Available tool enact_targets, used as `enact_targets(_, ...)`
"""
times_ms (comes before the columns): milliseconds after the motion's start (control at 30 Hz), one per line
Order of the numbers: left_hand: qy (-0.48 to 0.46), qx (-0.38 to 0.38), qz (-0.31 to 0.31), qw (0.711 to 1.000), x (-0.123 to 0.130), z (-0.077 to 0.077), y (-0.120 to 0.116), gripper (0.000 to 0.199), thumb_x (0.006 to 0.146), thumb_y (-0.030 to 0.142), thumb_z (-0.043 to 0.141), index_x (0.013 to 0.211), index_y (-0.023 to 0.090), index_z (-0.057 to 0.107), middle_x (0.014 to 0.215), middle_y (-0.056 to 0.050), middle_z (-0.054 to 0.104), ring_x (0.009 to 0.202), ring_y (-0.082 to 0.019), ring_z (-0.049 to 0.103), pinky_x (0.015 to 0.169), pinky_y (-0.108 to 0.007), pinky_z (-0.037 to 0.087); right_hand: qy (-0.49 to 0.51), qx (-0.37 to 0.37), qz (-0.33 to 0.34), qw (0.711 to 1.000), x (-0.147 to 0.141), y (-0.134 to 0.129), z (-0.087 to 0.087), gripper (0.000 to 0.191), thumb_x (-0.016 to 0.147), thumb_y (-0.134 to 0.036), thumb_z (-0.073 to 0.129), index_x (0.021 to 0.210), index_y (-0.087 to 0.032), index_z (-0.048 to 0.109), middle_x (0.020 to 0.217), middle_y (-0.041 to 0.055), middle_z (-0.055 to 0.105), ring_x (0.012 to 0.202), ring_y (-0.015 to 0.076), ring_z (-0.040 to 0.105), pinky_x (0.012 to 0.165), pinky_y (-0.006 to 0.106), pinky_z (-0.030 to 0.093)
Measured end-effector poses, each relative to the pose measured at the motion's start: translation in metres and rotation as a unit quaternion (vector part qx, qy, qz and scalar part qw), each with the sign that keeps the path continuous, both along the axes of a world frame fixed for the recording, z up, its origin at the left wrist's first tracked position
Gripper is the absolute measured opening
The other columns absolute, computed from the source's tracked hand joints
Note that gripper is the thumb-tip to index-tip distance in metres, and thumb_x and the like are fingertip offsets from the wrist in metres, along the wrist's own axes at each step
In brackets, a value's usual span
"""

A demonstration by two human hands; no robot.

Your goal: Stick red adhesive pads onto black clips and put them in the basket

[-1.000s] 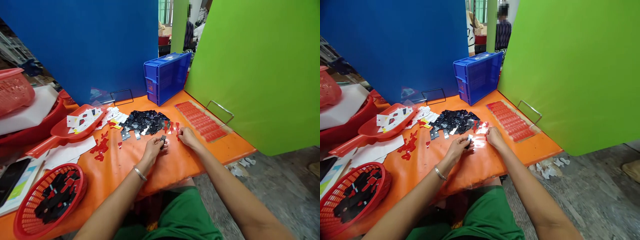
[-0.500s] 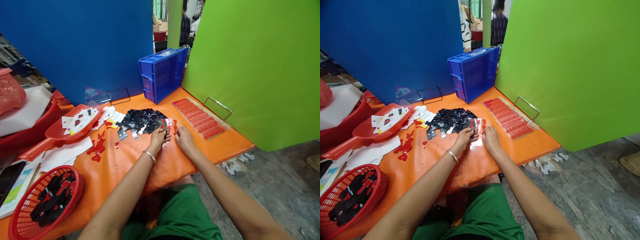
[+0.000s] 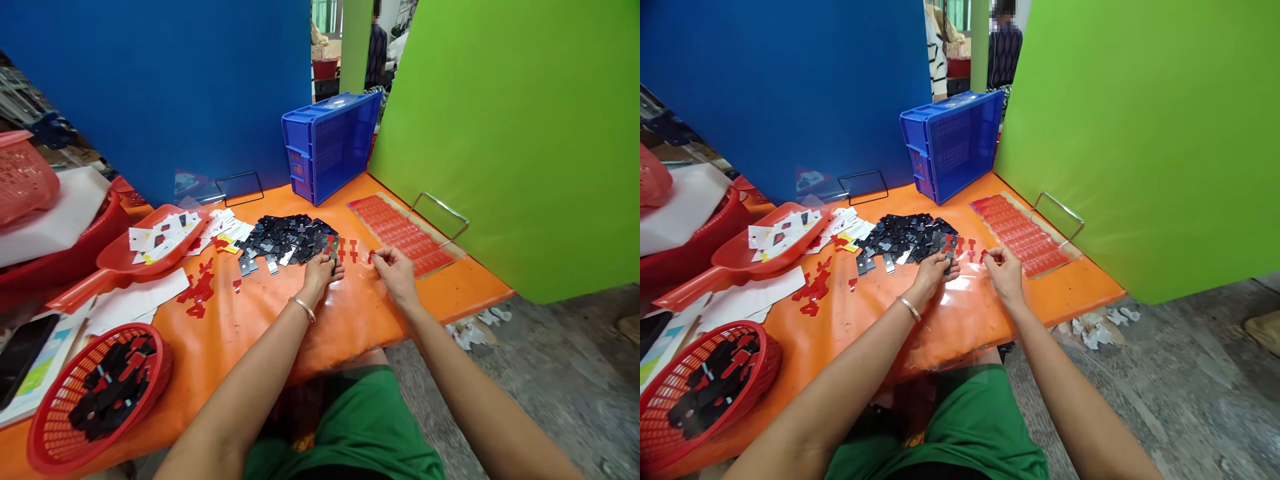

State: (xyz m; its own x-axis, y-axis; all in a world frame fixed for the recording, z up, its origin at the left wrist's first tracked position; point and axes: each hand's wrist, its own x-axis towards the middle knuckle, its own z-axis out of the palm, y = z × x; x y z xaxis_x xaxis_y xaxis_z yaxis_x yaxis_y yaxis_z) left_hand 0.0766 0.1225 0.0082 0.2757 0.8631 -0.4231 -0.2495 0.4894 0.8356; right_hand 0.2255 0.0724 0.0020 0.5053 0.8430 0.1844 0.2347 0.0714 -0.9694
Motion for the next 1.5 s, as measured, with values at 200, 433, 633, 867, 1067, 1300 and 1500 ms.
enact_targets(200, -0.026, 0.0, -0.021, 0.999, -0.029, 0.029, -0.029, 0.011, 0.074, -0.001, 0.054, 0.078, 0.009, 0.058, 0.068, -0.006, 0.063, 0.056, -0.01, 0.061, 0.064, -0.025, 0.053, 0.13, -0.035, 0.087, 0.987, -0.035, -0.029, 0.017, 0.029, 0.059, -0.036, 0.075, 0.07, -0.018, 0.056, 0.059, -0.0036, 0.054, 0.051, 0.0088, 0.046, 0.05, 0.022, 0.037)
enact_targets(433, -0.048, -0.099, -0.025, 0.994, -0.098, 0.021, -0.104, 0.026, 0.07, 0.002, 0.057, 0.094, 0.007, 0.064, 0.083, -0.011, 0.069, 0.07, -0.017, 0.068, 0.07, -0.029, 0.056, 0.148, -0.075, 0.17, 0.971, -0.097, -0.071, 0.009, 0.027, 0.059, -0.035, 0.075, 0.07, -0.02, 0.055, 0.066, -0.0008, 0.059, 0.059, 0.0122, 0.056, 0.056, 0.024, 0.047)
enact_targets(633, -0.097, -0.087, -0.007, 0.991, -0.114, 0.002, -0.124, 0.028, 0.066, 0.002, 0.059, 0.093, 0.006, 0.065, 0.087, -0.012, 0.07, 0.076, -0.018, 0.068, 0.077, -0.029, 0.054, 0.156, -0.109, 0.196, 0.962, -0.128, -0.088, -0.007, 0.027, 0.065, -0.036, 0.071, 0.076, -0.021, 0.051, 0.066, -0.0022, 0.058, 0.054, 0.0119, 0.057, 0.049, 0.024, 0.049)
enact_targets(867, -0.112, -0.083, -0.017, 0.99, -0.115, 0.001, -0.123, 0.032, 0.064, 0.001, 0.058, 0.095, 0.006, 0.063, 0.087, -0.012, 0.07, 0.074, -0.019, 0.068, 0.076, -0.031, 0.054, 0.134, -0.096, 0.191, 0.968, -0.133, -0.089, -0.014, 0.029, 0.067, -0.04, 0.072, 0.077, -0.021, 0.052, 0.07, -0.0012, 0.06, 0.054, 0.0125, 0.059, 0.049, 0.025, 0.052)
enact_targets(1067, -0.108, -0.084, -0.02, 0.99, -0.116, -0.001, -0.123, 0.029, 0.065, 0.002, 0.057, 0.093, 0.006, 0.064, 0.084, -0.01, 0.07, 0.071, -0.016, 0.067, 0.074, -0.028, 0.054, 0.133, -0.106, 0.192, 0.967, -0.133, -0.089, -0.014, 0.028, 0.067, -0.038, 0.072, 0.078, -0.021, 0.053, 0.068, -0.0015, 0.06, 0.053, 0.0126, 0.06, 0.048, 0.024, 0.052)
enact_targets(1300, -0.116, -0.085, -0.019, 0.989, -0.116, -0.003, -0.123, 0.028, 0.065, 0.002, 0.059, 0.092, 0.007, 0.065, 0.081, -0.008, 0.07, 0.071, -0.015, 0.067, 0.076, -0.028, 0.054, 0.132, -0.111, 0.191, 0.966, -0.133, -0.089, -0.017, 0.028, 0.068, -0.039, 0.072, 0.078, -0.021, 0.053, 0.07, -0.0006, 0.061, 0.055, 0.014, 0.061, 0.049, 0.026, 0.054)
enact_targets(1500, -0.118, -0.083, -0.021, 0.989, -0.116, -0.003, -0.123, 0.028, 0.065, 0.003, 0.06, 0.092, 0.007, 0.065, 0.081, -0.008, 0.069, 0.072, -0.016, 0.067, 0.077, -0.029, 0.053, 0.113, -0.101, 0.194, 0.969, -0.133, -0.089, -0.017, 0.024, 0.07, -0.036, 0.07, 0.079, -0.021, 0.053, 0.07, -0.0012, 0.06, 0.055, 0.0124, 0.059, 0.049, 0.024, 0.052)
